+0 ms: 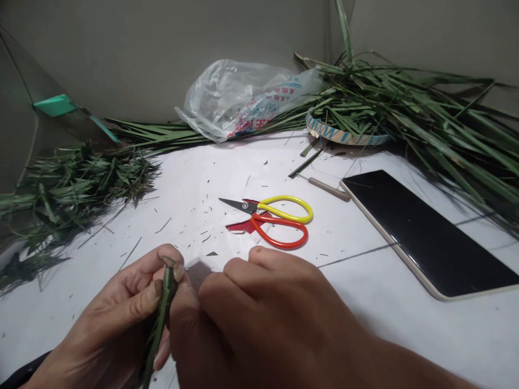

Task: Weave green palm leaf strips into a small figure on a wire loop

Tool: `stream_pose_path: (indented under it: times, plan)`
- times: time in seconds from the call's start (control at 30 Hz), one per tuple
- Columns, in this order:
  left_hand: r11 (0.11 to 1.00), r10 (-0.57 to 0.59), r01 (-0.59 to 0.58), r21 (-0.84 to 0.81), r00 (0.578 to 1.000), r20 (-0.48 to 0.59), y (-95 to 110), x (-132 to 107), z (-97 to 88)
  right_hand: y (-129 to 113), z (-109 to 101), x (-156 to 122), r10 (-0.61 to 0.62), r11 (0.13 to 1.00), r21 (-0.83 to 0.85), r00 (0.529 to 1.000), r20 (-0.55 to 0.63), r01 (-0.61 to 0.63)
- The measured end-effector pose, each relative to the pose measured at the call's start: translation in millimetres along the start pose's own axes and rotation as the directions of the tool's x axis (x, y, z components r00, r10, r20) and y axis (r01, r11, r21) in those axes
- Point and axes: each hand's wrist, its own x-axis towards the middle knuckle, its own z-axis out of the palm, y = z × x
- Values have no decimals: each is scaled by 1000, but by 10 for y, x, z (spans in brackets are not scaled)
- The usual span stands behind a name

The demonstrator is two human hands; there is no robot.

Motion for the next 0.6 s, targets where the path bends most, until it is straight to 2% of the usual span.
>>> stream_pose_path:
  times: [0.1, 0.3, 0.43, 0.53, 0.6]
  plan:
    - [1000, -3, 3, -12, 1000, 4, 9, -13, 3, 3, 22, -28, -11, 1000, 14, 1000, -17, 11]
    - [1000, 0, 0, -13, 1000, 6, -4, 2, -10, -19, -11, -52, 0, 1000, 2, 996, 90, 0]
    - [1000, -2, 2, -19, 1000, -2, 2, 11, -9, -43, -68, -47, -12, 1000, -1, 1000, 22, 12]
    - [1000, -10, 10, -27, 1000, -11, 16, 12, 1, -41, -73, -43, -11, 999, -35, 997, 82, 14]
    - [999, -17, 17, -31, 1000, -4, 17, 9, 6, -25, -47, -45, -35, 999, -40, 998, 54, 37]
